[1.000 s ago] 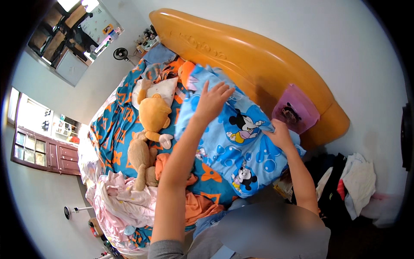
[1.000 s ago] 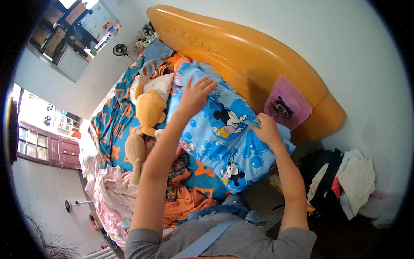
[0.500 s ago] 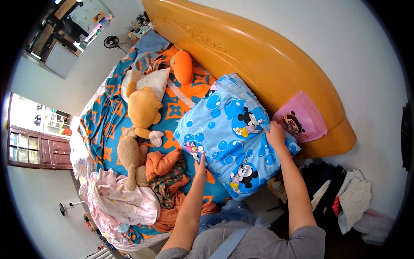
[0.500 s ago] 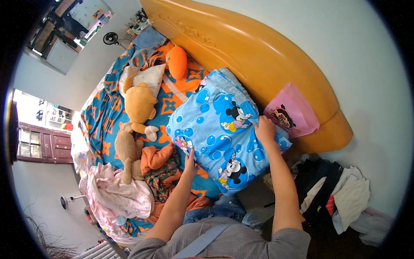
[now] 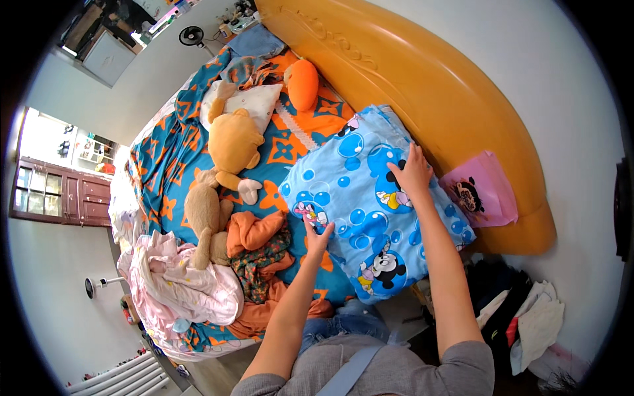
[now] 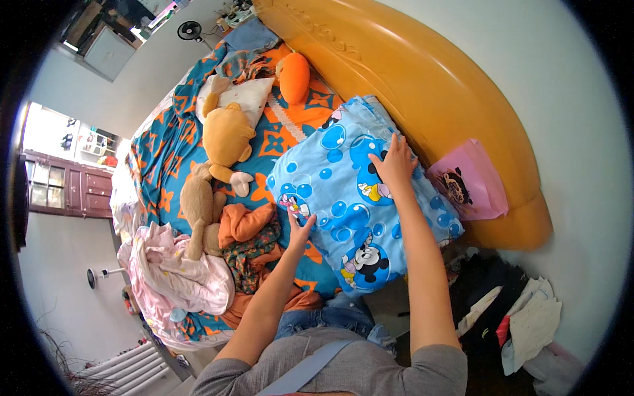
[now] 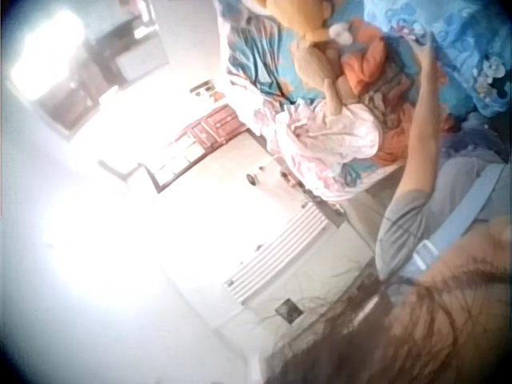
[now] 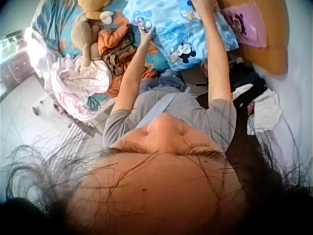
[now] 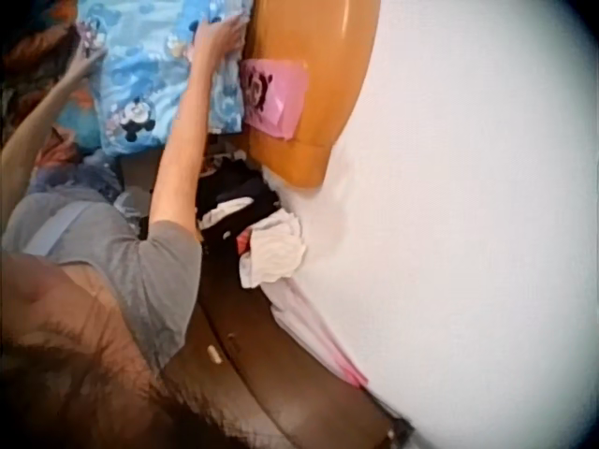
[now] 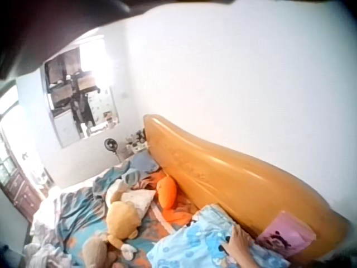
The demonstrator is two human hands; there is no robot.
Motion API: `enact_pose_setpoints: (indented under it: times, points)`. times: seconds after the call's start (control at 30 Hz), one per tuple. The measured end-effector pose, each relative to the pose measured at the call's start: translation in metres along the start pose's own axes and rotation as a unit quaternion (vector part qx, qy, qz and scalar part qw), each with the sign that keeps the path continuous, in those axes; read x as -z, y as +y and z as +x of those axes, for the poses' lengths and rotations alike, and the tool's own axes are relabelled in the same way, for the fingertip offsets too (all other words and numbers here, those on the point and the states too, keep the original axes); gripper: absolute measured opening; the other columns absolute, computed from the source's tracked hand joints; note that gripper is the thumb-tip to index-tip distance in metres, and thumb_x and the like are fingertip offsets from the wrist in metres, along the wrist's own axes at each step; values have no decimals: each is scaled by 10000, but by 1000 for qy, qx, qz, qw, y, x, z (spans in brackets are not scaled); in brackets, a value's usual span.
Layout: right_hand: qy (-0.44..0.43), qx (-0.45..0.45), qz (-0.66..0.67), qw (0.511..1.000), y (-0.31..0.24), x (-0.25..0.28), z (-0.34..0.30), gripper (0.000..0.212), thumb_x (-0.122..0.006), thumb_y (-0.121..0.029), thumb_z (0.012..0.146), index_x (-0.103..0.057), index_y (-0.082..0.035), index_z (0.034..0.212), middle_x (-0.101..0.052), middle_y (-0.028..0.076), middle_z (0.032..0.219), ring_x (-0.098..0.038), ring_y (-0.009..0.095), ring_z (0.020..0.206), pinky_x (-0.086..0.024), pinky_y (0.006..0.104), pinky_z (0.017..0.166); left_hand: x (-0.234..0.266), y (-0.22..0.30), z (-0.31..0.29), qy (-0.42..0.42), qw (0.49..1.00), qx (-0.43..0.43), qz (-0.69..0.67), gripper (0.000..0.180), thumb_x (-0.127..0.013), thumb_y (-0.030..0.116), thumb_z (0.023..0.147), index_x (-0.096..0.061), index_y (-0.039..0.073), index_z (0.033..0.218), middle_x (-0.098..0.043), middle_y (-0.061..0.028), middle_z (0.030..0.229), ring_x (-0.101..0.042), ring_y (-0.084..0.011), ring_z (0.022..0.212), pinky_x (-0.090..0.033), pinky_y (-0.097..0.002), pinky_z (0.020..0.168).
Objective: The person folds a blue patterned blanket on a bed, smoothing it out and arranging it into a neat rectangular shape. They then pick up a pink blanket, shake it out, and begin to fold it on top of the blue blanket.
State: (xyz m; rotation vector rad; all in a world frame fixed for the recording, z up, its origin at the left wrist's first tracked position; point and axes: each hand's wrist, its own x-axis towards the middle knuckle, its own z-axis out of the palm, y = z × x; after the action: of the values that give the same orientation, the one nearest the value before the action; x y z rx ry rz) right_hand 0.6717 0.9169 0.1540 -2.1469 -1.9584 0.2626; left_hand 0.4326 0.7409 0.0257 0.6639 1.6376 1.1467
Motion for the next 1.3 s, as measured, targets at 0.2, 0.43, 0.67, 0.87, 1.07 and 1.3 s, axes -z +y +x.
enact_pose_setpoints:
  times: [0.2, 0.43, 0.67, 0.87, 1.07, 1.3]
  points:
    - [-13, 130, 13, 991, -10, -11, 30, 315, -658, -237, 806, -551, -27, 1016, -639, 157, 929, -607, 346, 893, -460, 460, 762, -3, -9, 5, 36, 995, -95, 20, 995, -784, 288, 716, -162, 20, 1445, -352, -185, 1375, -408, -281, 1228, -361, -356, 994]
    - [164, 25, 4, 986, 37, -10, 47, 204, -593, -176, 842, -525, -39, 977, -588, 142, 1023, -573, 345, 958, -467, 466, 746, -15, 19, 1, 27, 976, -161, 146, 896, -724, 327, 780, -180, 113, 1460, -135, -247, 1452, -201, -392, 1333, -245, -438, 1071]
    - [20, -62, 2, 998, 41, -49, 50, 267, -545, -212, 878, -493, -34, 1070, -624, 187, 1036, -597, 376, 965, -441, 492, 831, -13, -9, 6, 71, 994, -58, 65, 1020, -749, 355, 748, -88, 40, 1458, -222, -261, 1425, -288, -364, 1299, -296, -395, 1042]
    - [-49, -94, 7, 994, 43, -58, 53, 316, -500, -257, 896, -449, -35, 1115, -630, 230, 1037, -605, 386, 960, -436, 506, 835, -11, -29, 31, 71, 986, 111, -103, 911, -815, 318, 670, -312, -13, 1353, -503, -155, 1236, -534, -230, 1064, -434, -297, 889]
    - [-2, -90, 134, 987, 47, -102, 44, 327, -493, -280, 901, -449, -40, 1120, -611, 265, 1036, -567, 467, 937, -440, 519, 821, 1, -26, 31, 76, 983, 115, -124, 531, -828, 219, 654, -577, -1, 1067, -636, -74, 999, -601, -162, 881, -465, -281, 783]
    - [48, -78, 224, 970, 33, -111, 32, 279, -536, -235, 877, -460, -55, 1077, -622, 272, 952, -577, 465, 887, -447, 525, 770, 8, -4, 8, 122, 973, 28, -193, 375, -749, 106, 742, -556, 16, 1051, -618, -55, 989, -582, -141, 874, -459, -270, 777]
